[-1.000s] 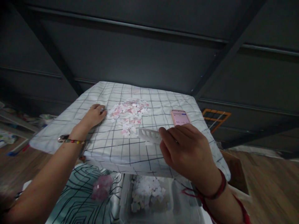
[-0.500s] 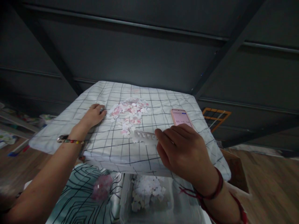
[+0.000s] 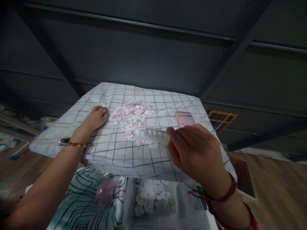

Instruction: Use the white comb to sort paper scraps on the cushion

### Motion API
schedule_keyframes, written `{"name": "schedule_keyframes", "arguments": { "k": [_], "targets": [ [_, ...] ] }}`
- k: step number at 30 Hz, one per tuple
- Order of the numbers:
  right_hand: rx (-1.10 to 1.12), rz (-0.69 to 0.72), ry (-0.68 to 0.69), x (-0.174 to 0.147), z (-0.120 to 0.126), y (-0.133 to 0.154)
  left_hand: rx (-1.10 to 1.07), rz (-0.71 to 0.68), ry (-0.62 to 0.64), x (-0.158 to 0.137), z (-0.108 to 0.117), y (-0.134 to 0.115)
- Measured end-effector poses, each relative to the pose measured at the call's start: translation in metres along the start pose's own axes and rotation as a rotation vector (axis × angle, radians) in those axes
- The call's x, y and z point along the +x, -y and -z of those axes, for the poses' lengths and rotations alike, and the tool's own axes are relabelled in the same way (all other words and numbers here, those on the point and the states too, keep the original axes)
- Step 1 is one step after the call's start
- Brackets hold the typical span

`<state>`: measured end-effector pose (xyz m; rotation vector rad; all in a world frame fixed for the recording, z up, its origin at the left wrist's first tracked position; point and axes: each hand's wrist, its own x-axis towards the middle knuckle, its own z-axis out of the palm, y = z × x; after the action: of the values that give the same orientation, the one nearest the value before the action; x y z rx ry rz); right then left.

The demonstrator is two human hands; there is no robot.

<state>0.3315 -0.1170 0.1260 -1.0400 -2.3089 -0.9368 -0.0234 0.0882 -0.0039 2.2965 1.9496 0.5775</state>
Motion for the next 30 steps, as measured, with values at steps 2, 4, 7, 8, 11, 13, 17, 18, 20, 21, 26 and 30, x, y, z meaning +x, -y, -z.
{"name": "schedule_keyframes", "arguments": {
  "k": [2, 4, 7, 8, 11, 13, 17, 18, 20, 21, 26, 30],
  "targets": [
    [-0.03, -0.021, 0.0, -0.003, 0.001, -0.003, 0.005, -0.002, 0.006, 0.0, 0.0, -0.001],
    [-0.046, -0.025, -0.003, -0.004, 0.0, -0.004, 0.012, 0.004, 0.012, 0.0, 0.001, -0.001],
    [-0.039, 0.004, 0.003, -0.004, 0.0, -0.002, 0.007, 0.014, 0.001, 0.0, 0.0, -0.001],
    [-0.035, 0.013, 0.007, -0.003, -0.001, -0.001, -0.001, 0.013, -0.009, 0.0, -0.001, 0.0],
    [-0.019, 0.022, 0.014, 0.0, -0.001, 0.002, -0.021, 0.003, -0.027, 0.001, -0.003, 0.002],
    [-0.005, 0.018, 0.005, 0.002, -0.001, 0.004, -0.023, -0.001, -0.03, 0.001, -0.005, 0.004],
    [0.017, 0.037, 0.005, 0.008, -0.002, 0.007, -0.023, -0.017, -0.05, 0.001, -0.005, 0.005],
    [0.016, 0.041, 0.004, 0.009, -0.002, 0.007, -0.02, -0.018, -0.049, 0.001, -0.005, 0.005],
    [0.004, 0.039, 0.003, 0.01, -0.001, 0.006, -0.005, -0.019, -0.039, 0.001, -0.004, 0.004],
    [-0.006, 0.036, 0.004, 0.009, -0.001, 0.004, 0.004, -0.019, -0.032, 0.001, -0.004, 0.004],
    [-0.065, 0.024, 0.053, -0.001, 0.005, -0.004, 0.015, 0.003, -0.037, 0.002, -0.005, 0.001],
    [-0.076, 0.013, 0.035, 0.0, 0.003, -0.004, 0.007, 0.025, -0.032, 0.002, -0.005, 0.001]
  ]
}}
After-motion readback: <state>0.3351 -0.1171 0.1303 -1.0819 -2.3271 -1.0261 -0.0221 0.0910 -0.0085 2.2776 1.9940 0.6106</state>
